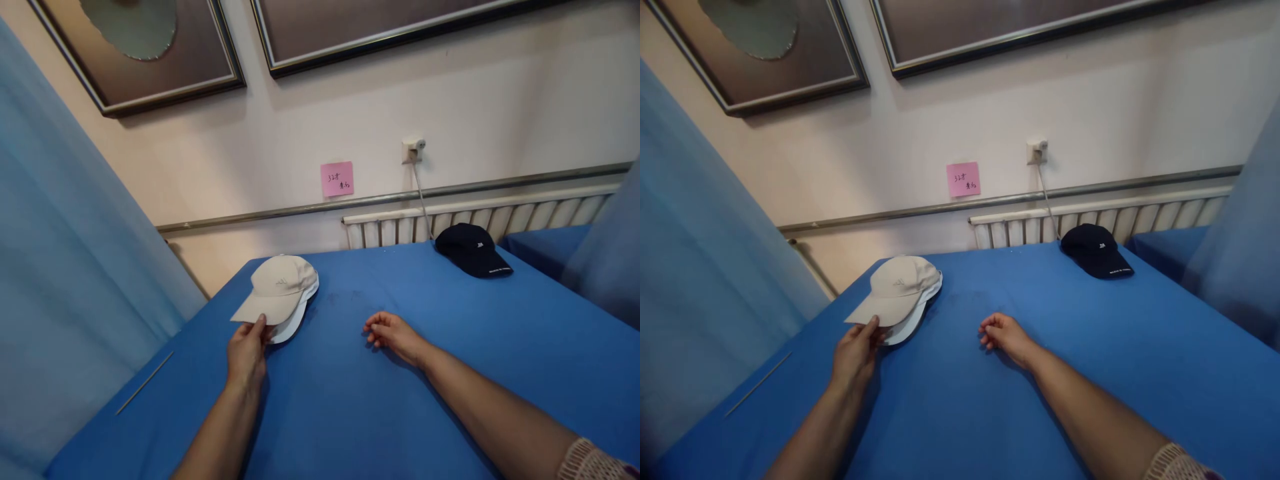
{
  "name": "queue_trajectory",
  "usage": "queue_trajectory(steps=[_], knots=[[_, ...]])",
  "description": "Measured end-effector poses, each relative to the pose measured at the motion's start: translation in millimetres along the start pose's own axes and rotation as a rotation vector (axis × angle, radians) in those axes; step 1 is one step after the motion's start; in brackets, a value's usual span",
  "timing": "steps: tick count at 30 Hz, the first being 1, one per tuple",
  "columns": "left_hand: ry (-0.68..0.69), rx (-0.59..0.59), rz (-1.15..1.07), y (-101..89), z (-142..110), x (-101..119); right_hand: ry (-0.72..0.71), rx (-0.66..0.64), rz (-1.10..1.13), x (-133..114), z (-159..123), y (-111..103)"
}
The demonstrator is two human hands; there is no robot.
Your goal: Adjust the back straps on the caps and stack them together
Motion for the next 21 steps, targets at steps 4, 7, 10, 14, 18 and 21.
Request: queue_trajectory(steps=[4,7,10,14,18,21], knots=[[0.232,-0.143,0.012,38.4,9,23,-0.101,0.171,0.054,-5,7,-15],[0.292,-0.223,-0.054,69.1,11,39,-0.222,0.446,0.138,-16,8,-52],[0.214,-0.329,-0.127,102.3,17,41,-0.292,0.631,0.235,-30,-1,-95],[0.065,-0.538,-0.080,153.5,18,15,-0.272,0.623,0.326,-46,-15,-127],[-0.018,-0.674,-0.003,207.2,16,-29,-0.099,0.338,0.340,-47,-11,-110],[-0.007,-0.722,0.036,246.9,21,-54,-0.099,0.295,0.235,-46,-5,-96]])
Point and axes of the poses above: each hand's wrist, its own z-axis towards the middle knuckle, its own y-axis out of the palm, x = y × z, the point moved 7 cm from there along z, towards the middle knuckle, and after that the axes turned 15 degrees about y, right-handed, at the moved point
